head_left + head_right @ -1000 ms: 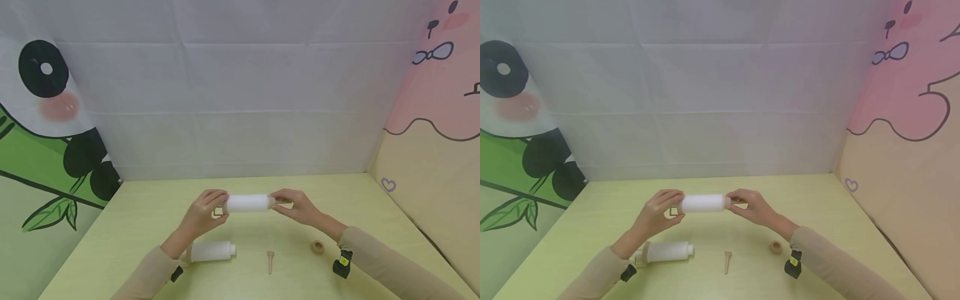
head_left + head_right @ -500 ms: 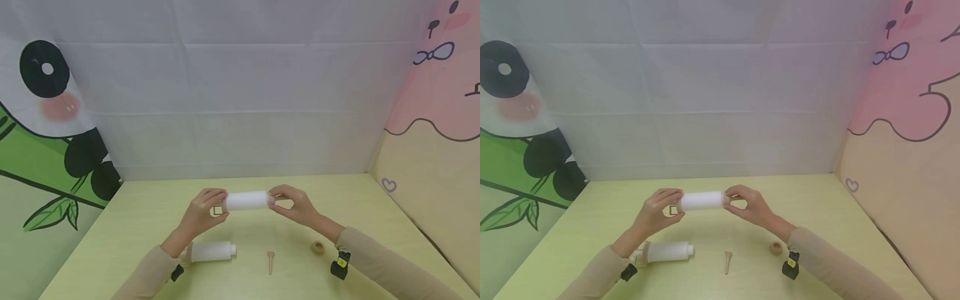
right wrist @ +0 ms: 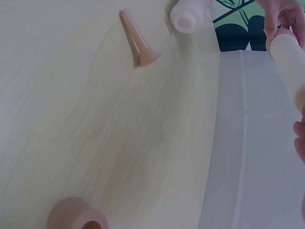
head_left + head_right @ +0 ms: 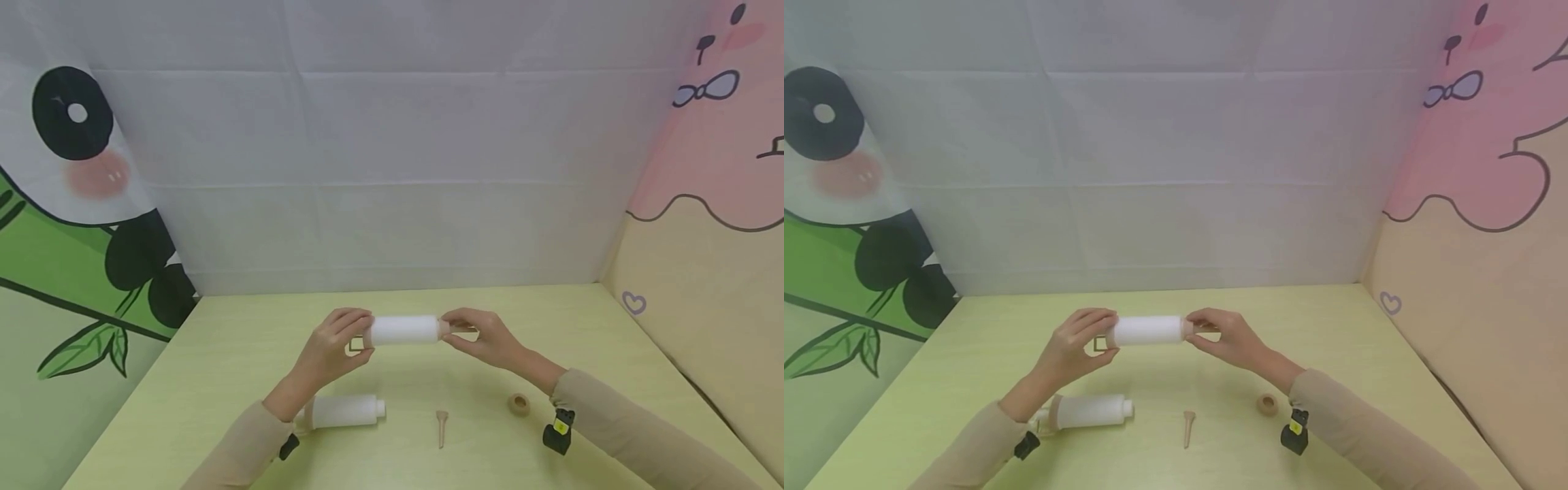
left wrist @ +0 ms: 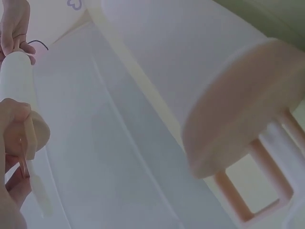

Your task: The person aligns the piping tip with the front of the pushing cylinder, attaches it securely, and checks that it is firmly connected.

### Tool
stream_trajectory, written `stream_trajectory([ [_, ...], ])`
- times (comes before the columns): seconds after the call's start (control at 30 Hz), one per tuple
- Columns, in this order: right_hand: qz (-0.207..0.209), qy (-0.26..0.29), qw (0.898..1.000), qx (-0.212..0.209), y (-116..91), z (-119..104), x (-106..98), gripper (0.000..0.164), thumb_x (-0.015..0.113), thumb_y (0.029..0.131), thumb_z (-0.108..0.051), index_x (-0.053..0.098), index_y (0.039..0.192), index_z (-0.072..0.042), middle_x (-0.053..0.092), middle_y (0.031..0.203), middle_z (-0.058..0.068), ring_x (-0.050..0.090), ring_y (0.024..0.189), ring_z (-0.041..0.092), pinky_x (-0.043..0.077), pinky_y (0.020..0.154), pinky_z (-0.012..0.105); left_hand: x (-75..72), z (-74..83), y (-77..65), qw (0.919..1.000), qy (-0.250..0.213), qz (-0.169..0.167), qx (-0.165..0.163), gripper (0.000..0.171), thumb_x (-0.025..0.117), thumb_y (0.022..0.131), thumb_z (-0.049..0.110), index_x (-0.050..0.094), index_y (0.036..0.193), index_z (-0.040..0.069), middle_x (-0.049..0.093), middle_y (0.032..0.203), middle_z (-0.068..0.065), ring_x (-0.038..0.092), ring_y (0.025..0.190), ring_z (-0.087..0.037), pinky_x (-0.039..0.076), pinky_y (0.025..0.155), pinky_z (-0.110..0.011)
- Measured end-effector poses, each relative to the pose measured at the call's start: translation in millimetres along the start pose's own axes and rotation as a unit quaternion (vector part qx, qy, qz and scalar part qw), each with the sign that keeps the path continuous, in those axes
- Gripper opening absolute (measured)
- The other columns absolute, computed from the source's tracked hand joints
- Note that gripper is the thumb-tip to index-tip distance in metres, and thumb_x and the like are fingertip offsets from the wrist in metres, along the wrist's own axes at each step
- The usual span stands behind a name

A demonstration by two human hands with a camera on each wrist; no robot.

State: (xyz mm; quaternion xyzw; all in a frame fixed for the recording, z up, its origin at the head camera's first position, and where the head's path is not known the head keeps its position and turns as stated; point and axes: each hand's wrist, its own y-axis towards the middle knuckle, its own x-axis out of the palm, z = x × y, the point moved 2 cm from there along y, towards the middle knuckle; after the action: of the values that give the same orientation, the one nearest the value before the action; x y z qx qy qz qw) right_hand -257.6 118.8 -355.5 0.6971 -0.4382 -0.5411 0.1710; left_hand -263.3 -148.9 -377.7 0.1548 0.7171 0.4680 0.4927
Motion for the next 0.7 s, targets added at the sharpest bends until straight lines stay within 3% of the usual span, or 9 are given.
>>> stream_trajectory([
  [0.23,-0.008,0.019,1.0,0.003,-0.5,0.5,0.5,0.029,0.069,0.067,0.016,0.06,0.094,0.009,0.064,0.089,0.021,0.065,0.075,0.03,0.055,0.061,0.035,1.1,-1.6,-2.5,1.0,-0.005,-0.001,0.003,0.051,0.083,0.051,0.006,0.064,0.098,0.001,0.064,0.1,-0.011,0.058,0.091,-0.026,0.054,0.072,-0.034],
  [0.47,0.029,-0.007,0.999,-0.016,0.1,-0.3,1.2,0.038,0.072,0.063,0.017,0.057,0.097,0.01,0.06,0.092,0.021,0.062,0.078,0.03,0.055,0.061,0.038,2.0,-2.4,-4.2,0.9998,-0.013,0.007,-0.012,0.053,0.084,0.05,0.006,0.064,0.099,0.0,0.064,0.1,-0.011,0.059,0.09,-0.027,0.054,0.071,-0.035],
  [0.7,0.039,-0.03,0.998,-0.05,-10.4,22.7,9.1,0.049,0.077,0.058,0.012,0.055,0.102,0.009,0.059,0.097,0.019,0.061,0.086,0.028,0.054,0.071,0.028,2.3,-1.3,-2.6,0.9995,-0.012,0.009,-0.026,0.053,0.085,0.049,0.009,0.065,0.098,0.0,0.065,0.099,-0.011,0.059,0.09,-0.026,0.054,0.07,-0.035],
])
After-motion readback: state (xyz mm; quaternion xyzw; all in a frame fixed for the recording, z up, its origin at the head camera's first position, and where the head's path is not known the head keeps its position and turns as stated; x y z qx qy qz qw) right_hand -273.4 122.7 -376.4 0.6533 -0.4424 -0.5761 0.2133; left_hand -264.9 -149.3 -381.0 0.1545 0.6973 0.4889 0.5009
